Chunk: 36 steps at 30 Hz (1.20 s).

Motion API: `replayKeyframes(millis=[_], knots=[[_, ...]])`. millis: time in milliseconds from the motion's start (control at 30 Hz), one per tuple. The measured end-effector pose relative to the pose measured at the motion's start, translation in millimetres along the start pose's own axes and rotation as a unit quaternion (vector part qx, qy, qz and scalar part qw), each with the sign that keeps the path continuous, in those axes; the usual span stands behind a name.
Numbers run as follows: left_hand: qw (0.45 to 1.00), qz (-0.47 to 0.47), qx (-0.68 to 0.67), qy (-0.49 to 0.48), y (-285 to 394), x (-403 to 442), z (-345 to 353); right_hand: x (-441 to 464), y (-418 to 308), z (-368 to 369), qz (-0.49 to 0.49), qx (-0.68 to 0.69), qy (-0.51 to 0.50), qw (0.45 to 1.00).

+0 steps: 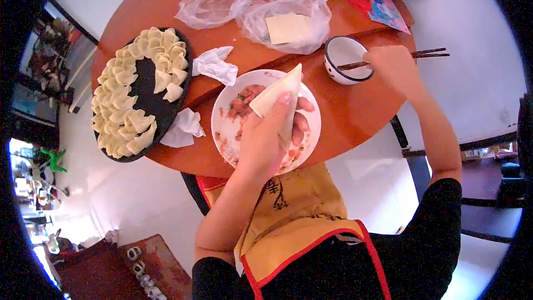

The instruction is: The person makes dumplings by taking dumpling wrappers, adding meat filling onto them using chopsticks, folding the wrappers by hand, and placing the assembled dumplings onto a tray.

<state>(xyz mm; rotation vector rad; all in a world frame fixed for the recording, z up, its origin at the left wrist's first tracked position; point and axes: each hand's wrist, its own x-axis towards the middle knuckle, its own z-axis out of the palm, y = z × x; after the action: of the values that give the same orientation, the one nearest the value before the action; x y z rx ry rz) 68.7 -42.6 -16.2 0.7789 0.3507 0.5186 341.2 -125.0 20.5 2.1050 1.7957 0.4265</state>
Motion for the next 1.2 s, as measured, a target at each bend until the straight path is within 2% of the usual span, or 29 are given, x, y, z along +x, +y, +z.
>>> replayKeyframes(millis=[67, 133, 167, 233, 267, 367, 400, 433, 500, 633, 800, 833, 867, 900, 933, 967, 1000, 1033, 1067, 1133, 1200], knots=[[0.998, 0.018, -0.056, 0.008, 1.4, 2.6, -1.4, -7.5, 4.2, -19.4, -0.013, -0.009, -0.005, 1.000], [0.996, 0.020, -0.086, 0.005, 5.6, 4.0, -2.6, -20.0, 7.1, -44.2, 0.017, 0.094, 0.109, 0.989], [0.993, 0.020, -0.114, -0.002, 7.9, 4.5, -2.7, -22.3, 9.5, -50.2, 0.012, 0.095, 0.110, 0.989], [0.992, 0.021, -0.121, 0.009, 10.5, 7.0, -2.4, -25.1, 17.4, -56.1, 0.044, 0.271, 0.016, 0.962], [0.993, 0.032, -0.115, 0.010, 11.3, 8.1, -2.2, -27.7, 19.0, -29.3, 0.028, 0.188, 0.044, 0.981], [0.995, 0.066, -0.073, 0.035, 10.1, 13.7, 0.4, -26.6, -7.9, -39.1, 0.061, 0.142, 0.032, 0.988], [0.994, 0.079, -0.048, 0.065, 9.0, 15.6, 0.4, -27.3, -16.8, -40.0, 0.023, 0.198, 0.167, 0.965], [0.991, 0.088, -0.021, 0.096, 7.1, 14.9, 0.5, -28.2, -30.8, -48.4, 0.020, 0.199, 0.165, 0.966], [0.991, 0.089, -0.026, 0.100, 7.9, 13.5, 1.9, -23.0, -59.3, -70.4, -0.009, 0.309, 0.253, 0.917], [0.990, 0.077, -0.042, 0.111, 12.1, 9.4, 3.6, -10.5, -82.4, -72.4, -0.060, 0.319, 0.263, 0.909], [0.988, 0.090, -0.092, 0.084, 10.1, 4.3, -7.1, 0.8, -85.1, -64.0, -0.005, 0.279, 0.301, 0.912], [0.987, 0.093, -0.096, 0.083, 10.6, 3.6, -8.5, 1.4, -86.6, -65.6, -0.007, 0.278, 0.301, 0.912], [0.987, 0.094, -0.097, 0.084, 11.3, 2.3, -7.4, 0.0, -89.5, -68.1, -0.003, 0.341, 0.285, 0.896], [0.984, 0.094, -0.111, 0.108, 14.2, 0.7, -3.2, -1.5, -93.3, -71.2, 0.002, 0.402, 0.268, 0.875], [0.979, 0.093, -0.123, 0.131, 16.7, -0.1, 0.6, -2.2, -100.7, -76.6, 0.001, 0.402, 0.269, 0.875], [0.979, 0.095, -0.123, 0.131, 17.8, 0.2, 4.3, -2.2, -112.2, -84.4, 0.020, 0.501, 0.200, 0.842], [0.973, 0.141, -0.150, 0.104, 18.6, 1.3, 7.9, 0.5, -123.2, -90.6, 0.039, 0.591, 0.129, 0.795], [0.963, 0.188, -0.175, 0.075, 20.0, 2.2, 9.3, 6.2, -134.0, -90.0, -0.025, 0.616, 0.160, 0.771], [0.969, 0.184, -0.164, 0.031, 21.9, 2.3, 7.5, 10.0, -144.3, -95.0, -0.047, 0.606, 0.163, 0.777], [0.958, 0.233, -0.162, 0.050, 26.4, 0.6, 8.2, 12.5, -155.0, -99.5, -0.073, 0.597, 0.167, 0.781], [0.952, 0.254, -0.162, 0.053, 35.1, -4.3, 1.2, 17.3, -161.9, -98.9, -0.046, 0.575, 0.119, 0.808]])
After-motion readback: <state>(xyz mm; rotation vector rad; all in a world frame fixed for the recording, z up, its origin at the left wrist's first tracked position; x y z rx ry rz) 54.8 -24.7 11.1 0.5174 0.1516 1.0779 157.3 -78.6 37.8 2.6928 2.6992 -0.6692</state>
